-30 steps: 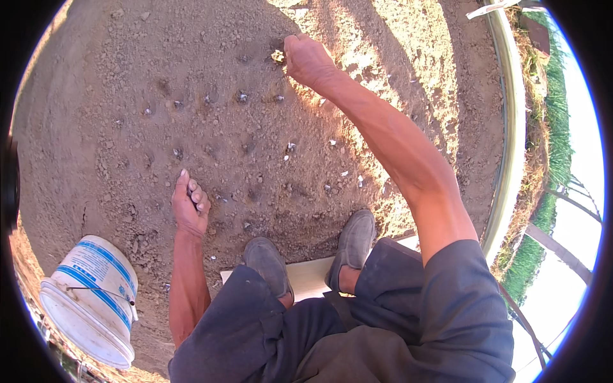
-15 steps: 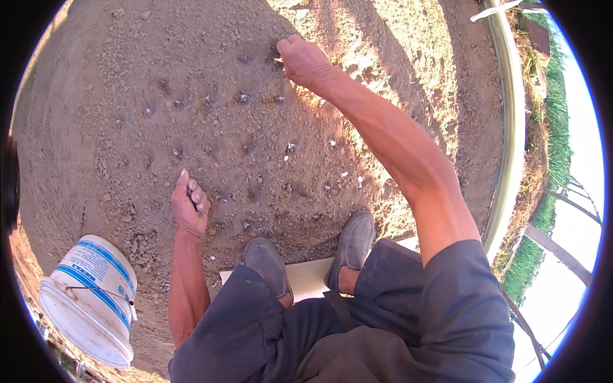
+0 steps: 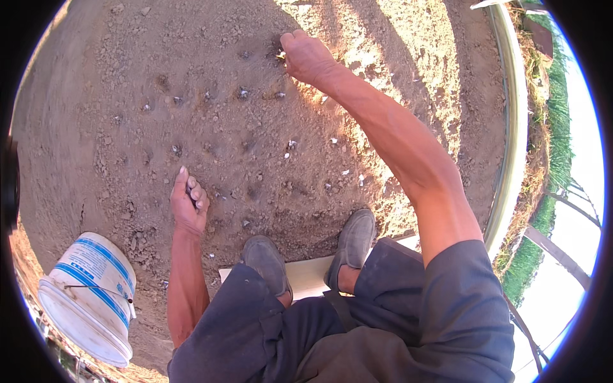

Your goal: The person places small white objects into pre-made holes in a circular raised garden bed. They retrieve the objects from a white bucket and carefully position each one into the soil. The person then smooths the soil surface over the planted items.

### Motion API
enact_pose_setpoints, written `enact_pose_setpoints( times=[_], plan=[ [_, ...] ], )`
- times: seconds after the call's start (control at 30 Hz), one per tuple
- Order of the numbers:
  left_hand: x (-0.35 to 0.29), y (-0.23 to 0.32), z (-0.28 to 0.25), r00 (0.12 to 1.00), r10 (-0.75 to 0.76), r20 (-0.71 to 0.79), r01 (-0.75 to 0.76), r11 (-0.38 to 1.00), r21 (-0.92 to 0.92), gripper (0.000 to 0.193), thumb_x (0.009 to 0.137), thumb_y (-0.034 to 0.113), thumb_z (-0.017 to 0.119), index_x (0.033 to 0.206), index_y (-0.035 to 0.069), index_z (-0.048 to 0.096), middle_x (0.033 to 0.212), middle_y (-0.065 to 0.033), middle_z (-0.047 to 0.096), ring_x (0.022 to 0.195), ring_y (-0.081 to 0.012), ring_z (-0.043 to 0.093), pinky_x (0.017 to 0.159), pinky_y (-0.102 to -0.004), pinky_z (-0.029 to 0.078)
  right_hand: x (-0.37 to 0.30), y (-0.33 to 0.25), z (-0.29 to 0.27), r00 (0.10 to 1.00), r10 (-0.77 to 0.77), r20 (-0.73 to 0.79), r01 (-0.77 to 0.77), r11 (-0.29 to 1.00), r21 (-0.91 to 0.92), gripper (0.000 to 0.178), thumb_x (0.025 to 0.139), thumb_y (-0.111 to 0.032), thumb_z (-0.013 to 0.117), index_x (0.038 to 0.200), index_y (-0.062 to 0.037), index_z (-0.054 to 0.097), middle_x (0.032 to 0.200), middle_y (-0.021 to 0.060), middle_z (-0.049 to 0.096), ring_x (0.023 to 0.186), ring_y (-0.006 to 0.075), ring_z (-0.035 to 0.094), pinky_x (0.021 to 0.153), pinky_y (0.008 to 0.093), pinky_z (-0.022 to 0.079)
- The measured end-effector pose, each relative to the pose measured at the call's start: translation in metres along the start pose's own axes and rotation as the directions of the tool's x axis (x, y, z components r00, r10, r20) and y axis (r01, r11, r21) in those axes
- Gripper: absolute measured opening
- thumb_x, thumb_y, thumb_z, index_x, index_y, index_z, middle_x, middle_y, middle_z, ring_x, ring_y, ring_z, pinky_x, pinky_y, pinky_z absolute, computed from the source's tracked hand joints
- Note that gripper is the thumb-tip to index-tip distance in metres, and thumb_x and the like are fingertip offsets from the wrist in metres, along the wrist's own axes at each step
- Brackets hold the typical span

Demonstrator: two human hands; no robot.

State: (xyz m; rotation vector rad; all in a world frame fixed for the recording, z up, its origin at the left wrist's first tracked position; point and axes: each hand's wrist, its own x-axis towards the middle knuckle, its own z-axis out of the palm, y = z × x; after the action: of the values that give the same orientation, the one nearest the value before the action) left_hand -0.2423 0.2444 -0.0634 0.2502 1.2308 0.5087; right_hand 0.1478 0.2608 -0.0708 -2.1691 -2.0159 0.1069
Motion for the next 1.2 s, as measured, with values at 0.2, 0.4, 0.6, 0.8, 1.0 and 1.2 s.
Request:
enact_pose_setpoints(
  times=[0.2, 0.4, 0.6, 0.8, 1.0, 1.2],
  plan=[
    [0.001, -0.002, -0.003, 1.0, 0.005, 0.004, -0.005, 1.0, -0.006, 0.033, 0.094, 0.038, 0.062, 0.074, 0.015, 0.048, 0.058, 0.0044, 0.044, 0.044, -0.0052, 0.044, 0.036, -0.02, 0.035, 0.001, 0.002, -0.01, 0.992, 0.123, 0.039, -0.128, 0.979, 0.156, 0.015, 0.086, -0.014, 0.055, 0.085, 0.0011, 0.056, 0.081, 0.0221, 0.061, 0.076, 0.0355, 0.064, 0.071, 0.0427, 0.055],
    [0.0, 0.0, -0.003, 1.0, 0.008, 0.01, -0.008, 1.0, 0.004, 0.033, 0.094, 0.038, 0.062, 0.075, 0.015, 0.048, 0.059, 0.0044, 0.045, 0.044, -0.0049, 0.045, 0.035, -0.0195, 0.035, -0.004, -0.001, -0.003, 0.997, -0.012, -0.073, 0.02, 0.993, 0.116, 0.012, 0.087, -0.011, 0.052, 0.085, 0.0001, 0.055, 0.078, 0.0191, 0.058, 0.069, 0.034, 0.062, 0.065, 0.0435, 0.054],
    [0.002, -0.001, -0.002, 1.0, 0.007, 0.002, -0.007, 1.0, 0.008, 0.033, 0.094, 0.038, 0.063, 0.075, 0.015, 0.048, 0.059, 0.0043, 0.045, 0.044, -0.0049, 0.045, 0.035, -0.0196, 0.035, 0.0, 0.003, 0.008, 0.993, -0.033, -0.115, 0.034, 0.999, 0.007, 0.017, 0.093, -0.012, 0.048, 0.081, 0.0004, 0.05, 0.073, 0.0175, 0.053, 0.057, 0.03, 0.056, 0.053, 0.0426, 0.05],
    [0.0, 0.0, 0.0, 1.0, 0.009, -0.017, -0.009, 1.0, 0.001, 0.033, 0.094, 0.038, 0.063, 0.075, 0.015, 0.048, 0.057, 0.0048, 0.044, 0.044, -0.0047, 0.045, 0.035, -0.0197, 0.035, -0.004, 0.016, 0.008, 0.984, 0.174, 0.032, -0.173, 0.906, 0.387, 0.018, 0.089, -0.018, 0.054, 0.083, -0.0006, 0.054, 0.082, 0.017, 0.058, 0.064, 0.031, 0.061, 0.058, 0.0413, 0.053],
    [0.003, -0.002, -0.005, 1.0, 0.004, 0.003, -0.004, 1.0, 0.009, 0.034, 0.093, 0.038, 0.063, 0.075, 0.015, 0.048, 0.058, 0.0049, 0.044, 0.044, -0.0047, 0.045, 0.035, -0.0198, 0.035, 0.003, -0.008, -0.008, 0.997, -0.043, 0.065, 0.049, 0.994, -0.095, 0.013, 0.079, -0.01, 0.063, 0.088, -0.0014, 0.06, 0.087, 0.0152, 0.061, 0.073, 0.0321, 0.066, 0.066, 0.0395, 0.057],
    [0.001, -0.002, -0.004, 1.0, 0.0, -0.006, 0.0, 1.0, 0.0, 0.033, 0.094, 0.038, 0.063, 0.075, 0.015, 0.048, 0.058, 0.0047, 0.045, 0.044, -0.0048, 0.045, 0.035, -0.0201, 0.035, 0.004, -0.01, -0.009, 0.99, 0.075, 0.117, -0.068, 0.996, -0.057, 0.013, 0.079, -0.006, 0.059, 0.091, -0.0004, 0.057, 0.087, 0.0189, 0.061, 0.08, 0.0342, 0.066, 0.07, 0.0425, 0.056]
  ],
)
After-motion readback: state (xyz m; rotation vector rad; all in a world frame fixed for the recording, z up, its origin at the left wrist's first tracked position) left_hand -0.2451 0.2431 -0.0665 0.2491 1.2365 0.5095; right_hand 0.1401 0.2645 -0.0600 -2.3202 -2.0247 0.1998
